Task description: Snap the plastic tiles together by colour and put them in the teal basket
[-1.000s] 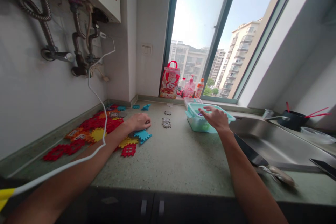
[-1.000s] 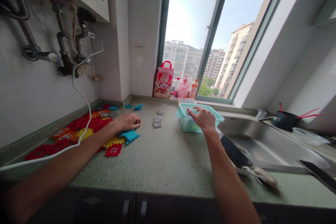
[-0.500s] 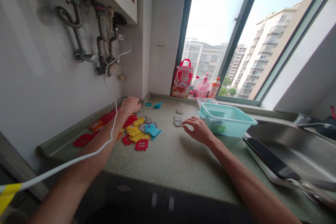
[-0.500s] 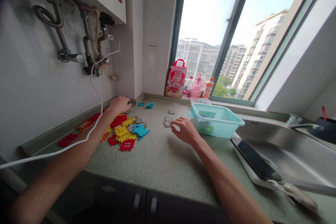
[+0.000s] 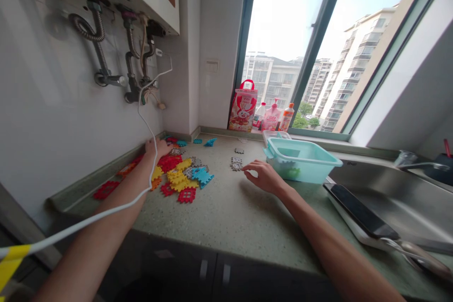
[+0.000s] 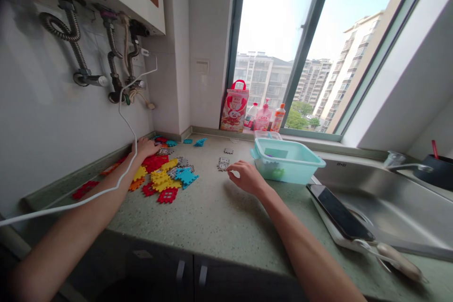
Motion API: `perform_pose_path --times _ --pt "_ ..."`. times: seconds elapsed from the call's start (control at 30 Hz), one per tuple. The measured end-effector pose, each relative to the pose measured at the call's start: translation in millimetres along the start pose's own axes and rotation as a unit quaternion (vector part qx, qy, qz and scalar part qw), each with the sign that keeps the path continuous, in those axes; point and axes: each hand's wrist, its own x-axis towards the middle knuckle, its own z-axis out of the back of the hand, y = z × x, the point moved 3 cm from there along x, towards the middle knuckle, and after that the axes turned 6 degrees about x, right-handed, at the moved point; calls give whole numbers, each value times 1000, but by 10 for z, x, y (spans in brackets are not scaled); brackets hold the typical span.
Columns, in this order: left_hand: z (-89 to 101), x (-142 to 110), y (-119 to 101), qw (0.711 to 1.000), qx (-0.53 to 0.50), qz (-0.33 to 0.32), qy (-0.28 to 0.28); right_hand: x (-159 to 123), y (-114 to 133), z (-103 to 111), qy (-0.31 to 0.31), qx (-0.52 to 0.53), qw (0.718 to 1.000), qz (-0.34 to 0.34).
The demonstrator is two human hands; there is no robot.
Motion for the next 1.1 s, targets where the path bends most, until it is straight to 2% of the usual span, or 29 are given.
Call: perform_pose_path --times 0.1,0.17,0.27,0.37,0.47,0.53,0.6,0.7,0.8,0.87,0.93,1.03,1.1 --pt "-33 16 13 997 36 73 11 6 7 -16 7 -2 1000 -1" --pt "-40 10 16 995 51 91 8 8 12 -2 4 -1 1000 -4" --pt "11 -6 -9 994 61 90 -17 10 23 22 0 -2 1000 -8" --pt "188 -7 -156 992 63 44 -98 16 38 32 -2 -11 1000 -13" --pt "443 -36 -537 980 32 -77 -182 26 79 53 -21 -12 1000 -13" --pt "590 -135 -926 959 -7 -187 -212 35 123 84 -48 0 999 -8" --pt "683 -329 -1367 925 -61 -291 -238 42 165 119 -79 17 997 -6" --pt "685 -715 -1960 870 -147 -407 -237 50 199 143 -110 29 993 0" --pt "605 -1006 -2301 849 -184 -452 -205 51 196 125 -112 18 993 17" --pt "589 -1079 -2368 855 -186 -445 -190 52 186 129 -111 1 993 29" --pt "641 -1082 -2344 866 -178 -431 -184 54 181 191 -130 -24 991 32" --pt "814 -1067 -2193 881 -165 -403 -185 43 169 421 -209 -80 975 13" --pt "912 -1105 -2017 893 -163 -379 -179 14 144 622 -265 -129 956 -11"
